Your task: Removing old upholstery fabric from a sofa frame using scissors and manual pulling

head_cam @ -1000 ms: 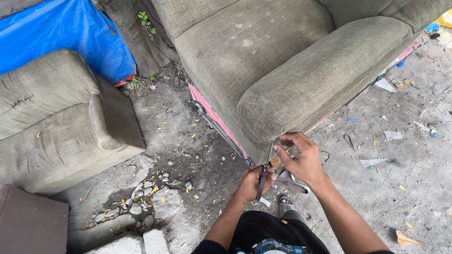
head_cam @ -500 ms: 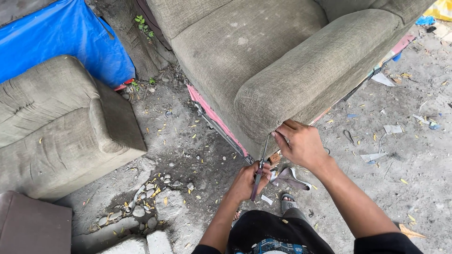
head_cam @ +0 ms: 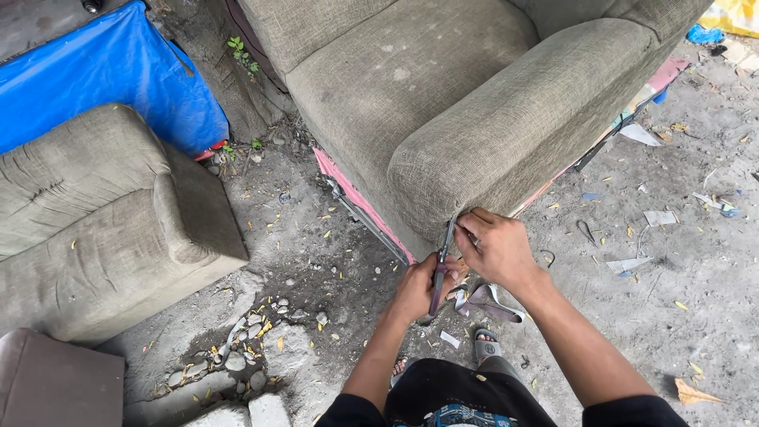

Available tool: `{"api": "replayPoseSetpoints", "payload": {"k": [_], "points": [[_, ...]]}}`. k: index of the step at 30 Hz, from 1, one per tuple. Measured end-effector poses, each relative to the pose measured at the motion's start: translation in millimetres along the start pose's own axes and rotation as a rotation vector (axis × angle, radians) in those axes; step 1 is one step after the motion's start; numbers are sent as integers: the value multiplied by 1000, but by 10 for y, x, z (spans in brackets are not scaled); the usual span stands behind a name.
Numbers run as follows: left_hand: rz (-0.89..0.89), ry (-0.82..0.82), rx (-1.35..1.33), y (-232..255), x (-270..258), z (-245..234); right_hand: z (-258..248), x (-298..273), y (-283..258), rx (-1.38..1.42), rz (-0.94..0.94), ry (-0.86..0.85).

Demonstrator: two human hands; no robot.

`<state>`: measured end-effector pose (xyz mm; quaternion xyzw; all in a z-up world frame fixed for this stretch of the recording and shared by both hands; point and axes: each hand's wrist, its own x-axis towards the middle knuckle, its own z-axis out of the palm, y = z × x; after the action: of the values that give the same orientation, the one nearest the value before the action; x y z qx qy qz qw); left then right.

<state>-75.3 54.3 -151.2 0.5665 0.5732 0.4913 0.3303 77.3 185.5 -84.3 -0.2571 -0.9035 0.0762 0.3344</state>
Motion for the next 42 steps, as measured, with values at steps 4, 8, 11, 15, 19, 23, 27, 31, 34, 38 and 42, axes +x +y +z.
{"api": "replayPoseSetpoints", "payload": {"k": [4,8,11,15,19,23,27,31,34,38,42], "points": [[32,-20,-40,-243,39,32,-15,15,-6,45,20,-18],[38,-49,-93,-118,22,-5,-53,34,-35,69,13,-20],[51,-47,-97,-91,48,-1,-108,64,-69,66,10,-25],[44,16,-92,-204,42,91,-130,80,-98,50,-1,-17],[39,59,-54,-453,-6,212,-143,53,-133,53,7,-10],[35,32,-93,-352,-40,167,-172,77,-157,51,14,7],[54,-6,0,-323,32,41,-71,28,-71,42,26,23],[63,-17,76,-218,120,-31,-18,1,-55,22,30,18],[39,-21,32,-143,71,75,13,-45,-60,16,33,42],[40,19,-19,-247,14,177,60,-18,-52,-25,68,94],[50,17,-54,-238,-128,40,172,44,10,-83,98,189]]}}
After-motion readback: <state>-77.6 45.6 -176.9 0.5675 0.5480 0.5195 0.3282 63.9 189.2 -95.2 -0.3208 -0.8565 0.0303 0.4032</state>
